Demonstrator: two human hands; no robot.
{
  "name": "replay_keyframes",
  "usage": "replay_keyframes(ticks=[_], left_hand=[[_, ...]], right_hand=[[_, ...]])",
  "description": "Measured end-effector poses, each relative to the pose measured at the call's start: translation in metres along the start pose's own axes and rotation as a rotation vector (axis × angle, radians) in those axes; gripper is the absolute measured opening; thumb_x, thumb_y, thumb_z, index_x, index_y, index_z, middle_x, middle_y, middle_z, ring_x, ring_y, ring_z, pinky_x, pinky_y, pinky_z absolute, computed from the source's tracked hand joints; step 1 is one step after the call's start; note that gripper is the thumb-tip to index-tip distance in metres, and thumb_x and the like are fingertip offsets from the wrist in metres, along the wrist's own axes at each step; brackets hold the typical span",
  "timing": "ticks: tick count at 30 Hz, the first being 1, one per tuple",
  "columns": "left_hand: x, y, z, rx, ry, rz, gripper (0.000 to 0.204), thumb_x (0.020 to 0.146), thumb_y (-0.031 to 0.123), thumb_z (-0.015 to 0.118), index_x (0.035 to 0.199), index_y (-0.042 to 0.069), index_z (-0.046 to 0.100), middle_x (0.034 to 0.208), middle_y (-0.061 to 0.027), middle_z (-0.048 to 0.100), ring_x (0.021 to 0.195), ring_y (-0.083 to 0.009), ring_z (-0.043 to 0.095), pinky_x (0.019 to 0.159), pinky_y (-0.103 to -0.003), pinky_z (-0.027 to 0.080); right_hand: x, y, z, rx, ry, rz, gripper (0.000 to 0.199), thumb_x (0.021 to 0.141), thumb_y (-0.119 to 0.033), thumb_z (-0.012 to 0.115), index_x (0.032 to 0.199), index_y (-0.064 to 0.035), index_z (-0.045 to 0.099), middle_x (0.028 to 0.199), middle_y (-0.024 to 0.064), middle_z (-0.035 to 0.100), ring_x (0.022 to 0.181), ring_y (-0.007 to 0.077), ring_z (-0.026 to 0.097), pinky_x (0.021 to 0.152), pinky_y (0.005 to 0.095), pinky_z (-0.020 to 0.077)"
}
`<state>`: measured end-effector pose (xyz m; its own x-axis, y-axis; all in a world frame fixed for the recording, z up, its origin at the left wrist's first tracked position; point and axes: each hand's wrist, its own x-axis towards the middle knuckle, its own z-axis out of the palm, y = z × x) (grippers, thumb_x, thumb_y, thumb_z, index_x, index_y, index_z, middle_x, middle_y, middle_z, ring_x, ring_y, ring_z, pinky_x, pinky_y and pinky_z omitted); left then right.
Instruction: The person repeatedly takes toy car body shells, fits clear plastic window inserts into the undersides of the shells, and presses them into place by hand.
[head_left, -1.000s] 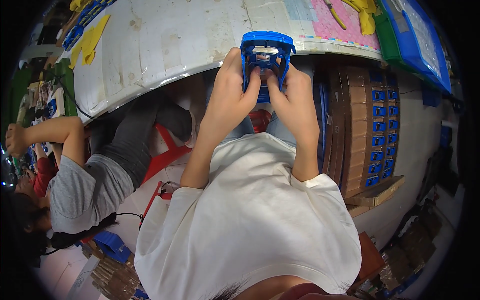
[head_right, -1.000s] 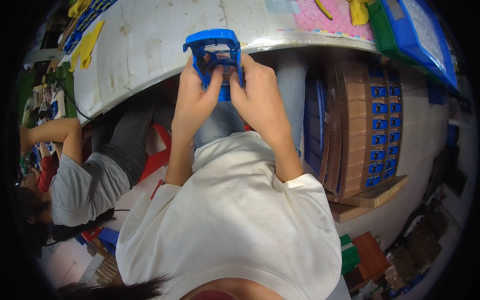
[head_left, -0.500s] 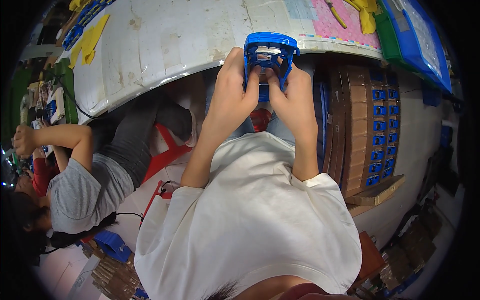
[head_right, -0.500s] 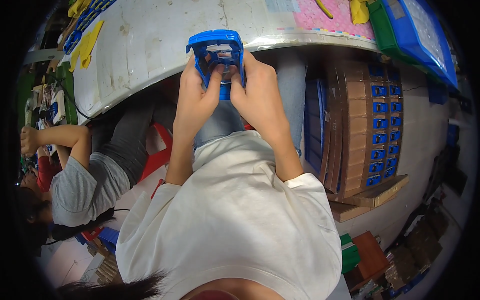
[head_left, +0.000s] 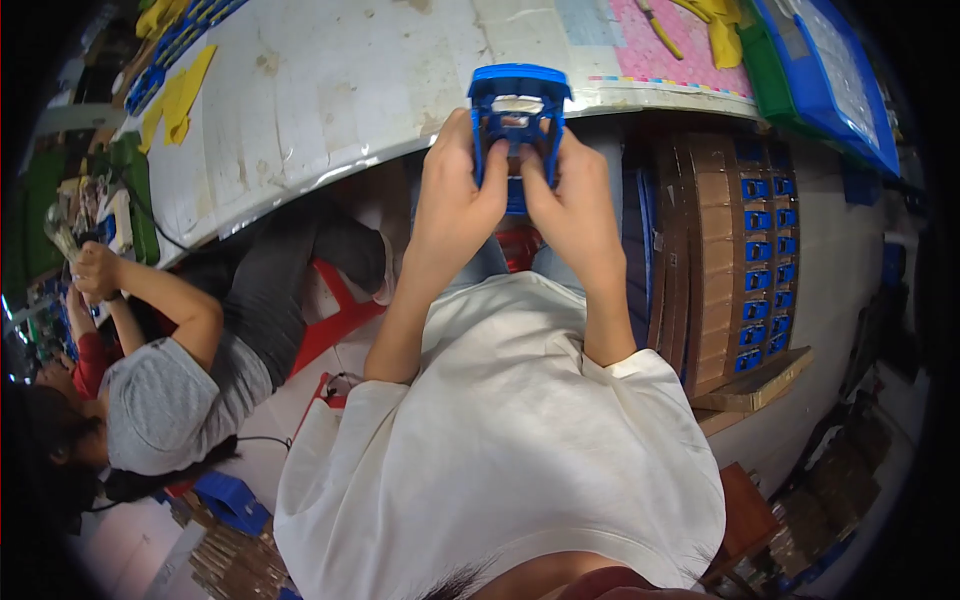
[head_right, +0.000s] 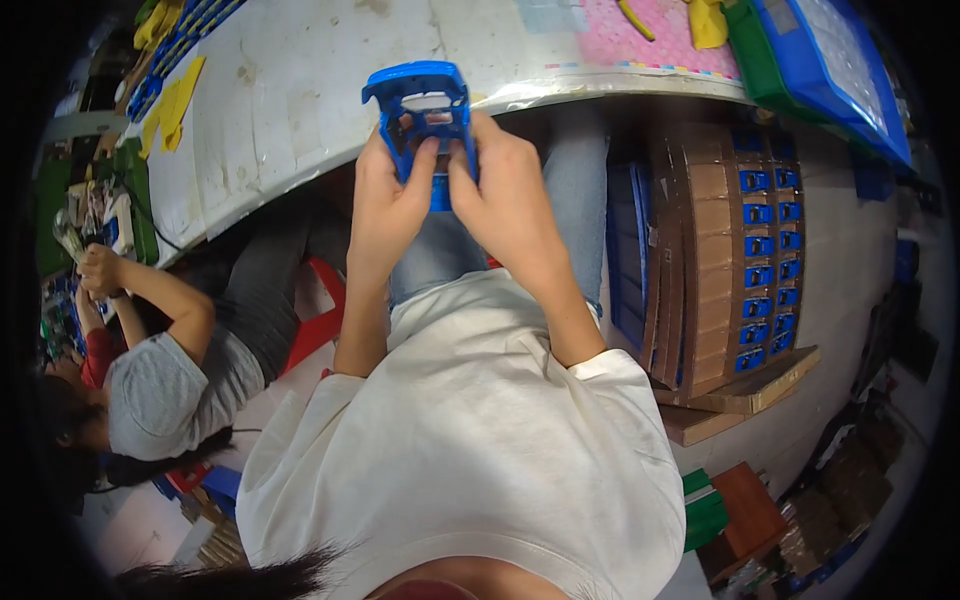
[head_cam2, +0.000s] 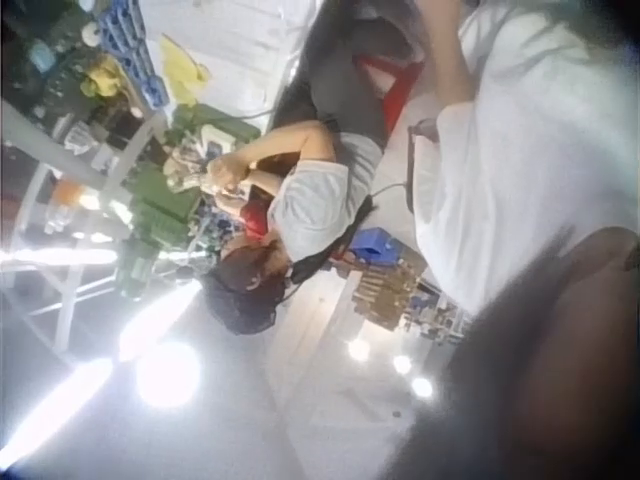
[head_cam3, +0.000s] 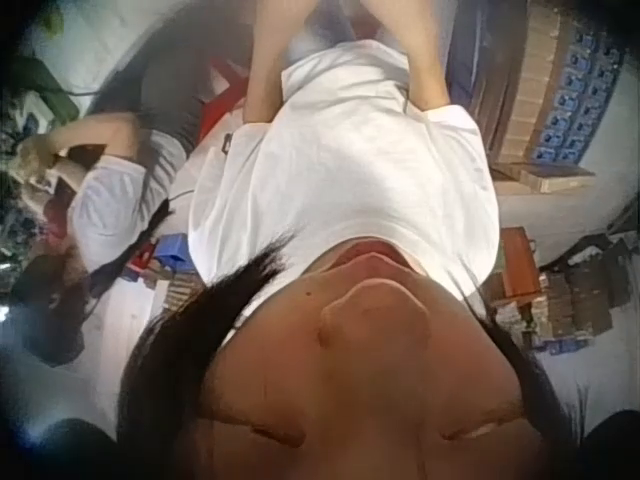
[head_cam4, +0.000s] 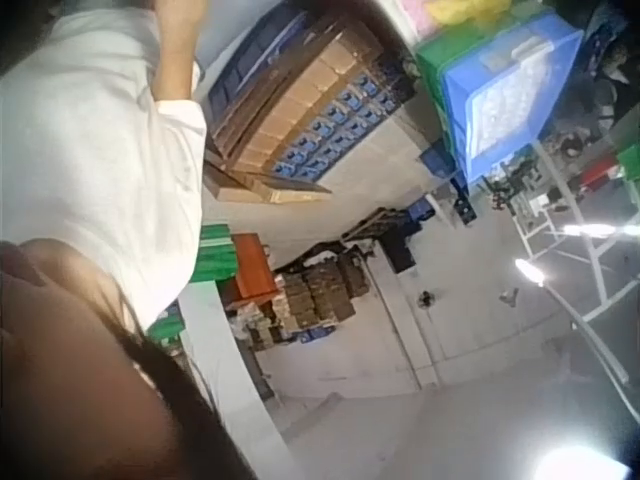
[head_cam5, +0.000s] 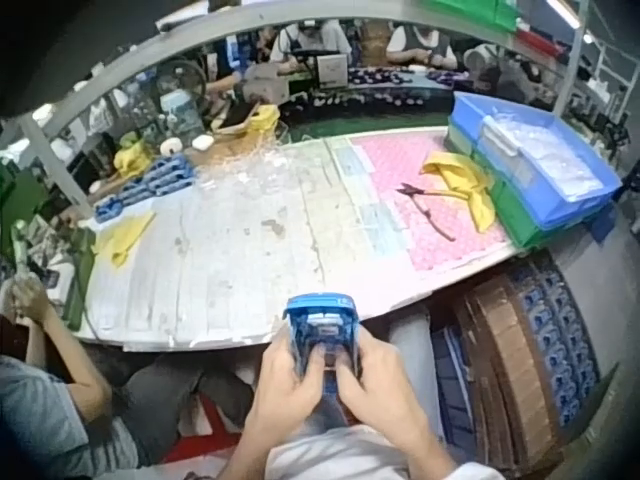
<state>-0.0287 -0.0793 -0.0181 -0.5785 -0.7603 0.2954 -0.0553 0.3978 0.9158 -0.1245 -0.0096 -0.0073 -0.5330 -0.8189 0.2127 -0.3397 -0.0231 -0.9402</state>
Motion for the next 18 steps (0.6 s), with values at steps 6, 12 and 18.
replay_keyframes(ticks=[6, 12, 18], left_hand=[[0.001, -0.016, -0.024, -0.301, -0.03, -0.415, 0.03, 0.087, 0.011, 0.055, 0.113, -0.001, 0.047, 0.099, -0.0065, 0.056, 0.086, -0.0125, 0.052, 0.075, -0.025, 0.044], [0.03, -0.117, -0.17, 0.095, 0.165, -0.559, 0.034, 0.077, 0.016, 0.059, 0.107, 0.002, 0.052, 0.085, -0.0072, 0.058, 0.07, -0.0159, 0.058, 0.062, -0.027, 0.047], [0.055, -0.165, -0.277, 0.594, 0.19, -0.379, 0.032, 0.074, 0.013, 0.055, 0.101, -0.005, 0.055, 0.085, -0.0152, 0.059, 0.079, -0.0265, 0.058, 0.072, -0.034, 0.046]], right_hand=[[-0.006, 0.011, -0.005, 0.139, -0.187, 0.08, 0.045, 0.077, -0.011, 0.067, 0.112, 0.0026, 0.043, 0.09, 0.0128, 0.059, 0.069, 0.0097, 0.057, 0.056, 0.0237, 0.046], [-0.061, 0.062, -0.073, 0.193, 0.046, 0.148, 0.012, 0.081, -0.008, 0.059, 0.089, 0.001, 0.057, 0.07, 0.0015, 0.057, 0.066, 0.0064, 0.054, 0.06, 0.0206, 0.044], [-0.172, 0.204, -0.214, -0.464, 0.718, 0.451, 0.01, 0.08, -0.01, 0.054, 0.083, -0.0027, 0.06, 0.066, 0.0084, 0.06, 0.059, 0.0142, 0.057, 0.055, 0.0275, 0.0452]])
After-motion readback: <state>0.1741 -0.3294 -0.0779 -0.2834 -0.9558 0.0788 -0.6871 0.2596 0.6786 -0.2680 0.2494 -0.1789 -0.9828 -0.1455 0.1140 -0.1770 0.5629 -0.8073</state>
